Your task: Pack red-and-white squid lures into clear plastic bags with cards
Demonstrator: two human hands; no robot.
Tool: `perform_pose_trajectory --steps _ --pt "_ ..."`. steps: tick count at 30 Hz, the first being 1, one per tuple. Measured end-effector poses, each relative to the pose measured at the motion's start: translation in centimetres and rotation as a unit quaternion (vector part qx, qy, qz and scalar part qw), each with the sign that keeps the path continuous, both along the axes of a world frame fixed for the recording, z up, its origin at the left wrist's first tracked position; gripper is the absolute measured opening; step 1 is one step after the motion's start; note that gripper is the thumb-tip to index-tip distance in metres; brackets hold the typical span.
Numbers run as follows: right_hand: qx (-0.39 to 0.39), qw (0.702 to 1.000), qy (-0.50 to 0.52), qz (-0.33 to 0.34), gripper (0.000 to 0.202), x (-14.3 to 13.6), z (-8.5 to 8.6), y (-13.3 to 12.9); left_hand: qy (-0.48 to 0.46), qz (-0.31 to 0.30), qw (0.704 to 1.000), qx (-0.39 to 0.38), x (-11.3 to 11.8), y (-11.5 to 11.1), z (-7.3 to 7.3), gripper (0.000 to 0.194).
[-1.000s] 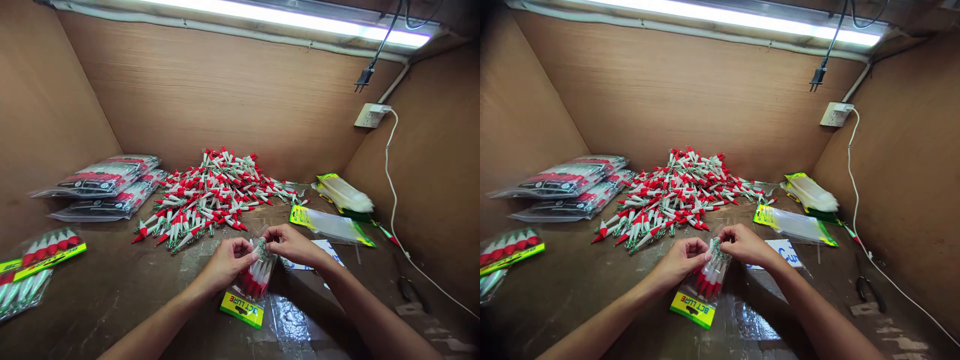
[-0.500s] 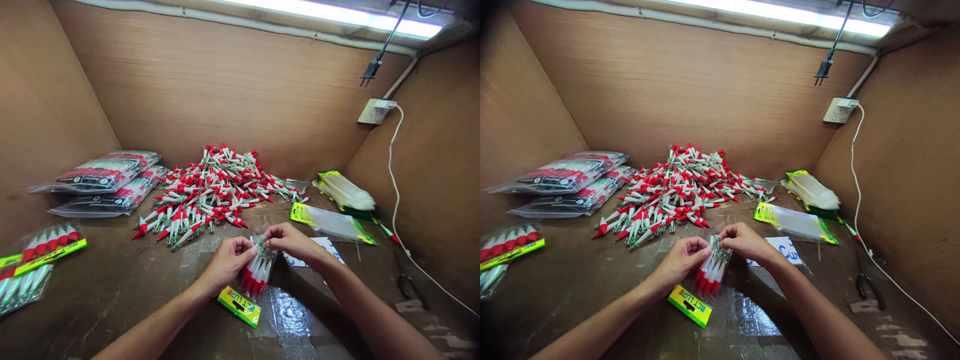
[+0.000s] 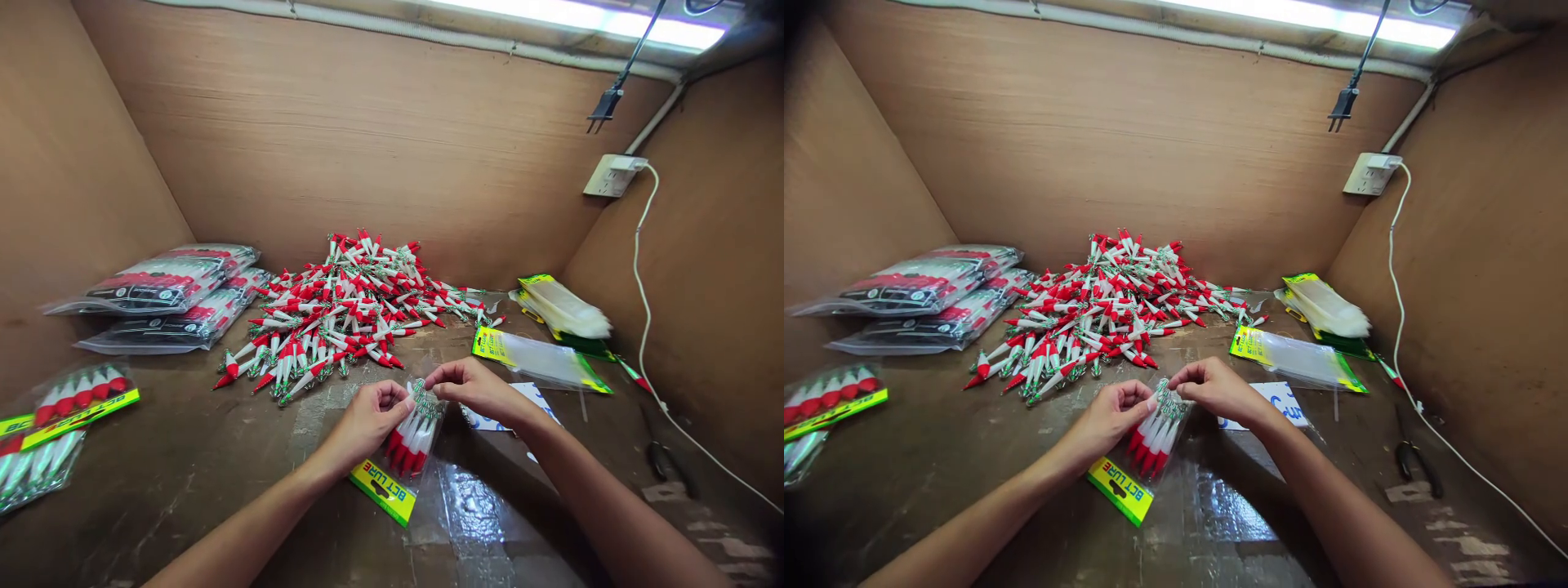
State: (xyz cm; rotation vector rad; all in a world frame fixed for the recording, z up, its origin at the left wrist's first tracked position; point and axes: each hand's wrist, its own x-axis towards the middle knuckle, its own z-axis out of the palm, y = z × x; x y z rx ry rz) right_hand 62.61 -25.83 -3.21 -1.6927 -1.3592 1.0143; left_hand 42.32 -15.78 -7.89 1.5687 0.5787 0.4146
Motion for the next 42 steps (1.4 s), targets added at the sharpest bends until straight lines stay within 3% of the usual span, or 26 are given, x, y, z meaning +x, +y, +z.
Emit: perform_pose_trajectory --steps 4,6,9,11,13,17,20,27,34,39,42 --pt "0.016 0.999 -0.017 0.030 0.025 0.1 -0.6 -0.1 0.033 -0.023 0.999 -0.019 -0.2 0.6 -0.2 0.051" --pt "-0.016 0.997 -0.027 0.064 0.028 0.1 -1.1 -0.2 0.054 -0.049 0.997 0.024 -0.6 1.2 0.1 0.064" --pt "-0.065 0.991 -0.057 0.104 0.025 0.1 -2.0 -0.3 0.075 -0.001 0.967 0.244 -1.6 1.5 1.3 0.062" --pt "-0.049 0.990 -0.088 0.095 0.020 0.2 -2.6 -0.2 0.107 0.048 0.909 0.400 -2.5 0.7 2.0 0.035" --pt "-0.015 0.992 -0.104 0.072 0.018 0.2 -3.1 0.2 0.164 0.046 0.869 0.465 -3.6 -1.1 2.1 0.011" --pt "0.003 0.994 -0.088 0.062 0.018 0.3 -4.1 1.1 0.203 0.025 0.834 0.512 -5.1 -5.5 0.3 0.032" --pt "0.018 0.994 -0.093 0.054 0.019 0.2 -4.6 1.4 0.188 0.045 0.820 0.540 -5.6 -7.1 -1.5 0.038" --pt "0.053 0.989 -0.130 0.037 0.018 -0.9 -4.7 1.3 0.157 0.048 0.802 0.575 -6.0 -7.0 -3.5 0.045" --pt "0.048 0.990 -0.107 0.082 0.023 -1.0 -4.7 1.2 0.159 0.047 0.792 0.587 -6.1 -7.1 -3.6 0.049" --pt "-0.030 0.997 -0.006 0.064 0.037 -0.3 -4.2 0.8 0.183 0.038 0.785 0.591 -6.1 -7.2 -3.7 0.052" --pt "-0.011 0.994 -0.051 0.096 0.045 -0.7 -3.6 0.4 0.192 0.032 0.782 0.592 -6.1 -7.3 -3.8 0.053"
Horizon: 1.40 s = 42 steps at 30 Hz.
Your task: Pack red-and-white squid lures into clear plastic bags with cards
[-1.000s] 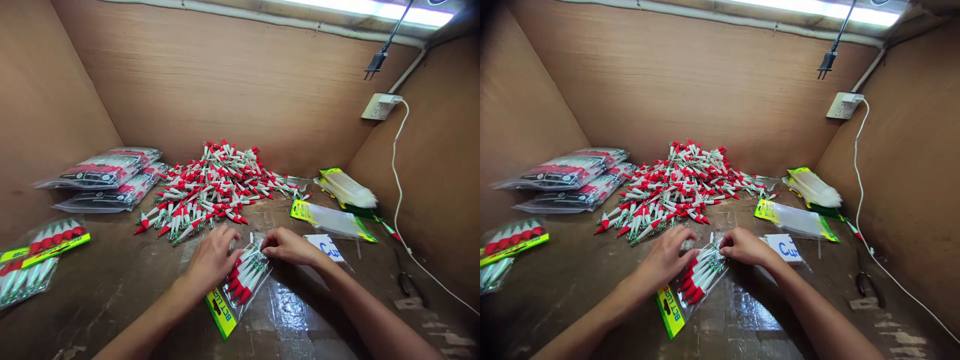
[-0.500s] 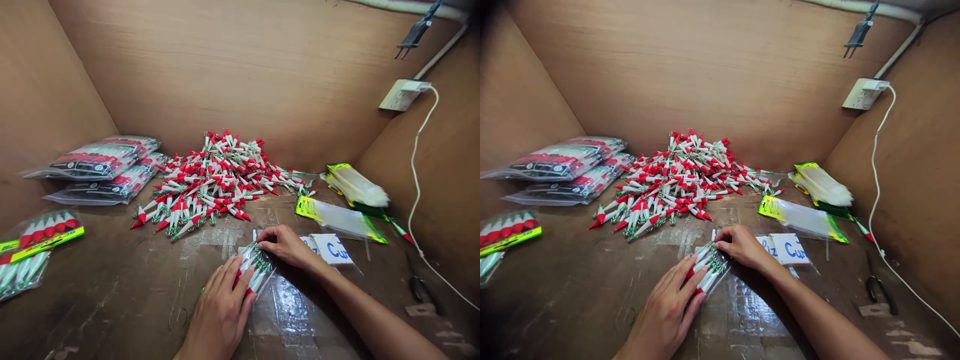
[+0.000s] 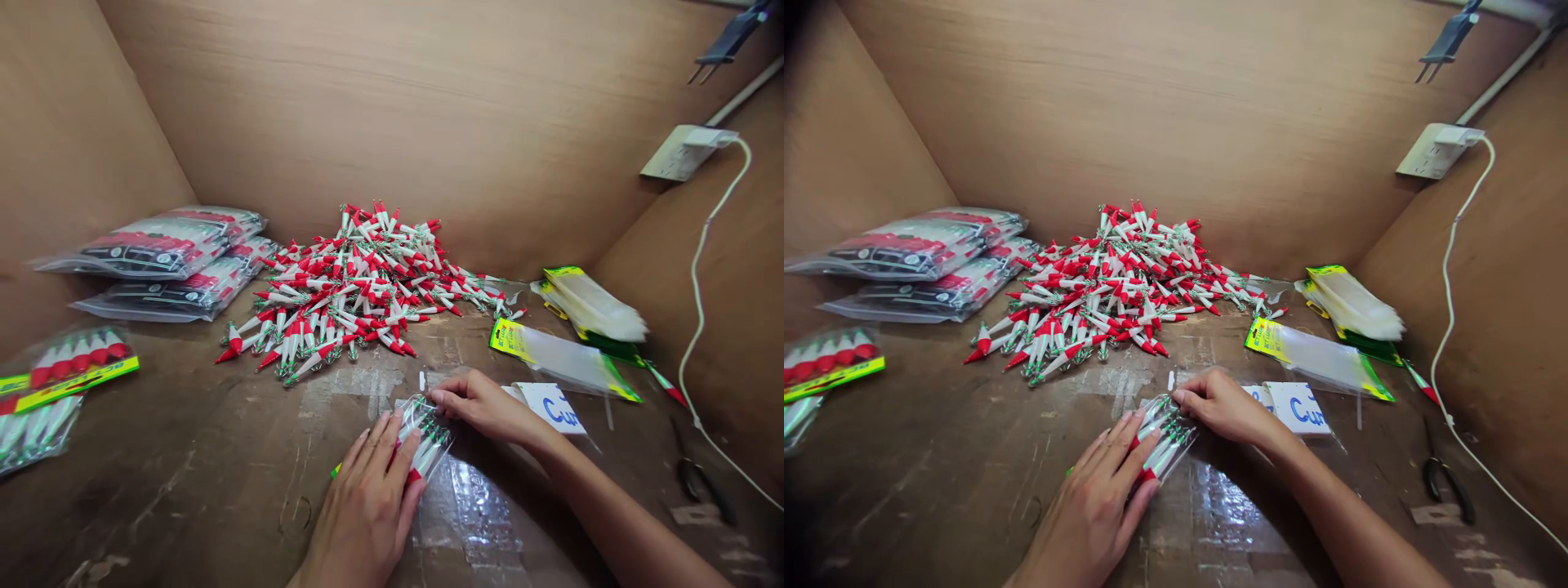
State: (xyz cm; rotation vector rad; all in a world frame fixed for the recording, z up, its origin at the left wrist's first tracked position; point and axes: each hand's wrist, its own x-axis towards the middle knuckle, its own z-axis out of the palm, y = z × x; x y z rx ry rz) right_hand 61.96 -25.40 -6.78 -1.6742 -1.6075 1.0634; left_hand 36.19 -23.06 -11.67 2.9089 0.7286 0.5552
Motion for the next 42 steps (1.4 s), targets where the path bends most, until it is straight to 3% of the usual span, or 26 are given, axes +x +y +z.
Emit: perform_pose_trajectory --steps 5,14,23,31,36,42 --pt "0.004 0.998 -0.010 0.056 0.040 -0.8 0.4 -0.3 0.002 0.002 1.000 -0.003 -0.1 0.0 0.1 0.052" --pt "0.034 0.997 -0.041 -0.049 0.025 -0.5 -1.4 0.7 -0.014 0.005 1.000 -0.001 0.2 -0.1 0.4 0.050" --pt "0.034 0.998 -0.049 -0.023 0.028 -0.4 -1.1 1.9 -0.012 0.005 1.000 0.003 0.1 -0.1 0.3 0.050" --pt "0.017 0.995 -0.078 -0.066 0.040 -1.0 -1.6 2.8 -0.007 0.007 1.000 0.018 0.2 0.1 0.1 0.051" --pt "0.027 0.996 -0.074 -0.042 0.021 -0.5 -1.4 2.2 -0.006 0.015 1.000 0.014 0.1 -0.1 0.3 0.051" --pt "0.031 0.999 -0.042 0.000 0.019 -0.1 -0.9 2.0 -0.014 0.013 1.000 0.006 0.2 -0.1 0.5 0.052"
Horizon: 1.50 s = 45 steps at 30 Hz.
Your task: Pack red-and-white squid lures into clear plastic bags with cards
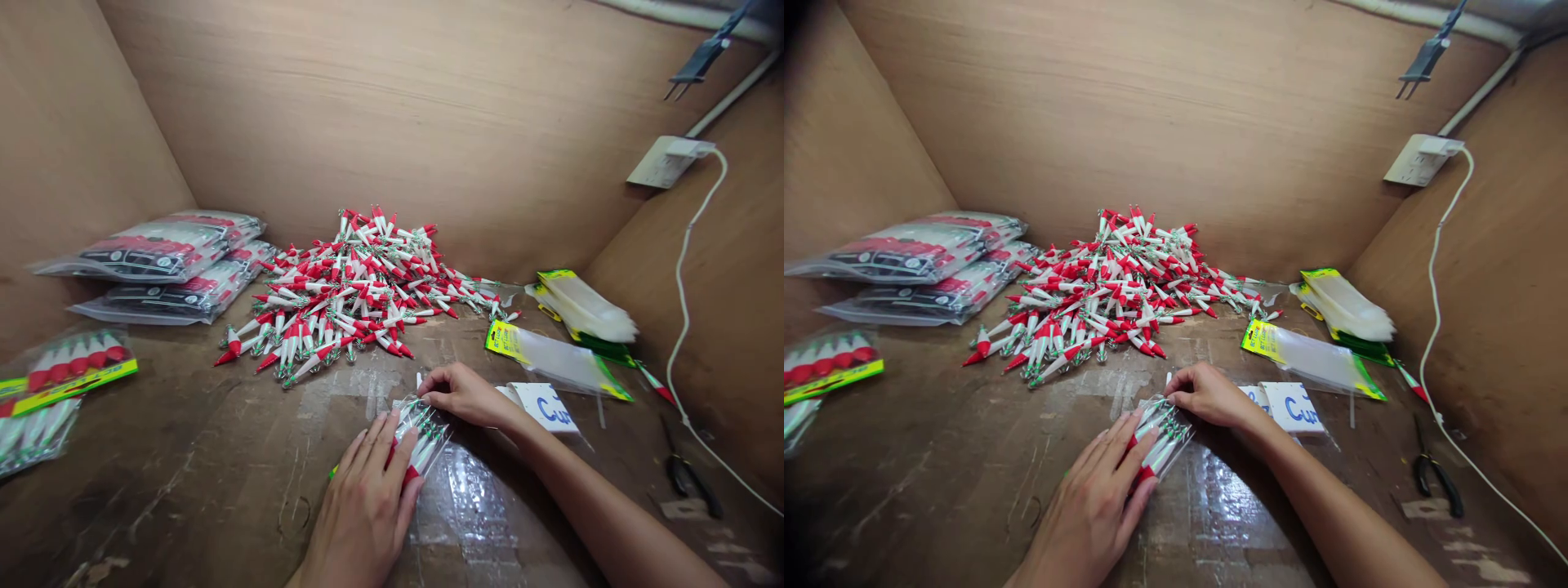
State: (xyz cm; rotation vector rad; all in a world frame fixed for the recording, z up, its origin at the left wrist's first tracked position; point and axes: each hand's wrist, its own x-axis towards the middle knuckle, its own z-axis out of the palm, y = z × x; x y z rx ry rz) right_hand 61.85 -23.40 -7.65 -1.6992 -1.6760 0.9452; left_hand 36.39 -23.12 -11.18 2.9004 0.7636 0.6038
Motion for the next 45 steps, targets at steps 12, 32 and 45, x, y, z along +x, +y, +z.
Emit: perform_pose_trajectory --steps 12,32,45 --pt "-0.012 1.000 0.017 0.006 0.023 0.0 0.1 0.1 -0.008 -0.002 1.000 -0.014 0.0 -0.1 0.1 0.051" --pt "0.014 0.997 -0.076 -0.009 0.017 -0.6 1.3 -0.4 -0.021 0.002 1.000 -0.013 -0.1 -0.2 0.1 0.052" --pt "-0.010 0.998 -0.058 -0.004 0.016 -0.5 1.2 -0.6 -0.013 0.022 1.000 -0.015 -0.1 -0.2 -0.5 0.065"
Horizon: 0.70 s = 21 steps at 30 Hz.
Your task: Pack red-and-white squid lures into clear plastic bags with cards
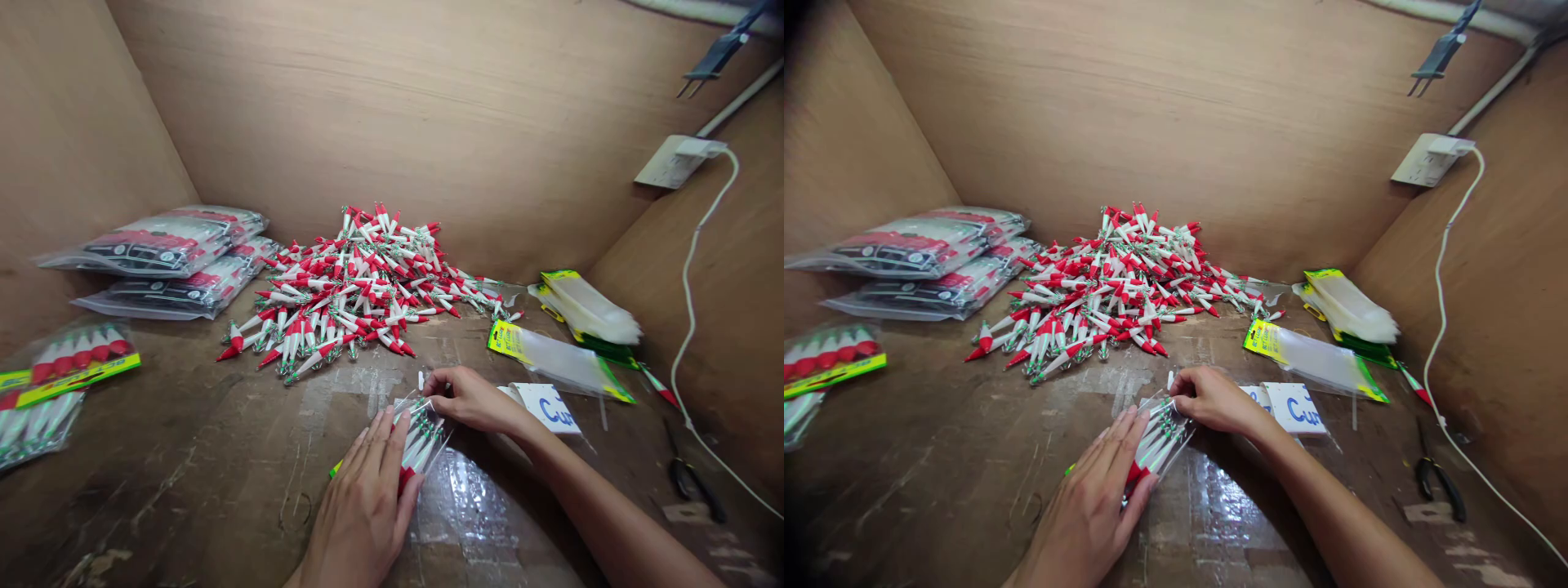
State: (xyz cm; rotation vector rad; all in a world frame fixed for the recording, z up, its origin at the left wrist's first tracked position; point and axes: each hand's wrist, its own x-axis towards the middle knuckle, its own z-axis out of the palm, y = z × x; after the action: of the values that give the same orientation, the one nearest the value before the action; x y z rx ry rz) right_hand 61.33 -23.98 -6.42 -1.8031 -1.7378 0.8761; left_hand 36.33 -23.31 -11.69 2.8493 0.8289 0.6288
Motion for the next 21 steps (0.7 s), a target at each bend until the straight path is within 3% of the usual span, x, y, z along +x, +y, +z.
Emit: perform_pose_trajectory --steps 12,17,21 --pt "0.022 0.998 0.040 0.049 0.025 0.0 -0.3 0.2 0.011 -0.008 1.000 0.019 0.0 0.0 0.6 0.056" --pt "-0.058 0.993 0.100 -0.022 0.045 0.2 0.0 -0.4 0.020 -0.015 0.999 0.028 0.0 0.0 0.5 0.055" --pt "-0.032 0.995 0.083 0.048 0.048 -0.3 0.2 -1.0 0.027 -0.012 0.999 0.030 -0.1 0.0 0.4 0.056"
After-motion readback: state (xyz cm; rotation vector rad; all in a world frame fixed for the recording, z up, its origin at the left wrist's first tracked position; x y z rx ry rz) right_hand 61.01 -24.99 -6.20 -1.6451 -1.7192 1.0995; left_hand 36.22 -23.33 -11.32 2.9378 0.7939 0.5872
